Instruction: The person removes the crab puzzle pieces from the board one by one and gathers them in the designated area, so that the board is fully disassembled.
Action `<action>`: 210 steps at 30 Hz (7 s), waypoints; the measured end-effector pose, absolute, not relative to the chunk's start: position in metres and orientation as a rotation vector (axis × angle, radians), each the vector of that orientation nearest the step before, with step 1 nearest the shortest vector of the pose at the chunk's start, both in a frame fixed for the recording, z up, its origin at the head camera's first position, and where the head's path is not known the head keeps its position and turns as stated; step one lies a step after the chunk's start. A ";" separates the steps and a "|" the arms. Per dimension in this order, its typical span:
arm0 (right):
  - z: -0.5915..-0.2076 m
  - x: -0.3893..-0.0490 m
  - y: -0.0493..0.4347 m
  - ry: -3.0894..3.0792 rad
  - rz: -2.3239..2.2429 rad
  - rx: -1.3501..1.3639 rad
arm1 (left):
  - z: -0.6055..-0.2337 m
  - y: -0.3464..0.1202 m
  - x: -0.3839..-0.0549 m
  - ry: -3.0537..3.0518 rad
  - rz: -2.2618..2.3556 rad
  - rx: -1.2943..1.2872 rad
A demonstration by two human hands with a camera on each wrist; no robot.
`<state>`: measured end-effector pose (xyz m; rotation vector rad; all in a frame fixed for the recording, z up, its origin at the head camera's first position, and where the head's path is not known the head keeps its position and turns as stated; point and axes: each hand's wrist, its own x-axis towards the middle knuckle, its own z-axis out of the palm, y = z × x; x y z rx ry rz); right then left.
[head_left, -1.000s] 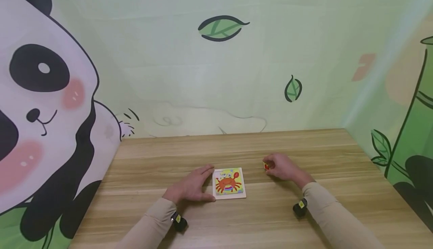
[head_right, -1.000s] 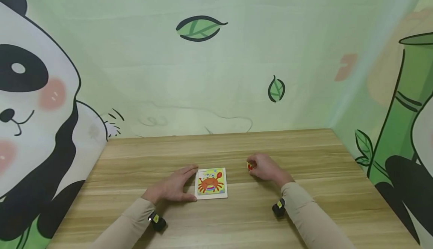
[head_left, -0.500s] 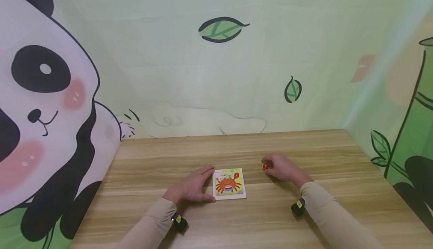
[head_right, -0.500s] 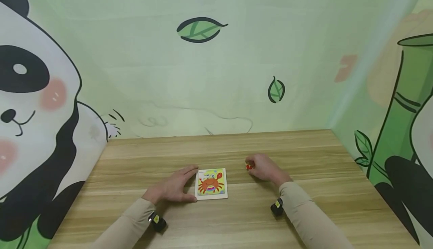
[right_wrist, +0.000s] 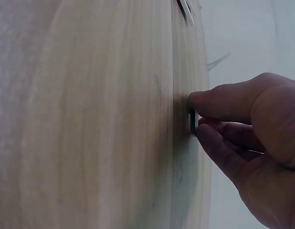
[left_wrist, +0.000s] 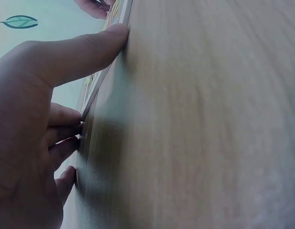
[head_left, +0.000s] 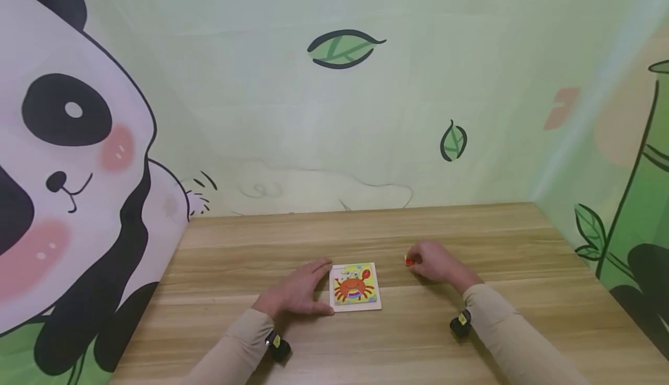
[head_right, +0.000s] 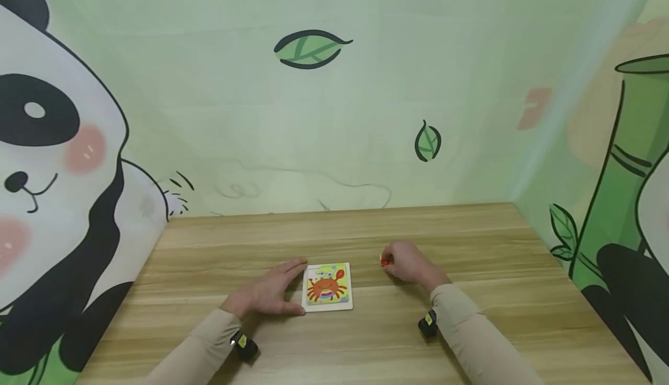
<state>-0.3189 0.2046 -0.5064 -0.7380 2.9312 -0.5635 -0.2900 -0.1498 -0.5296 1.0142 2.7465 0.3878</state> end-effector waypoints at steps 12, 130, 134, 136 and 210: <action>-0.508 -0.320 0.206 2.965 -0.520 -0.790 | -0.530 -0.149 -0.289 2.753 0.399 1.027; -0.490 -0.312 0.089 2.752 -0.442 -0.993 | -0.524 -0.149 -0.290 2.722 0.411 1.021; -0.491 -0.313 0.087 2.753 -0.408 -0.978 | -0.524 -0.149 -0.290 2.722 0.413 1.018; -0.492 -0.313 0.086 2.749 -0.408 -0.961 | -0.524 -0.149 -0.290 2.723 0.417 1.014; -0.495 -0.307 0.074 2.766 -0.424 -0.744 | -0.521 -0.150 -0.289 2.723 0.433 1.035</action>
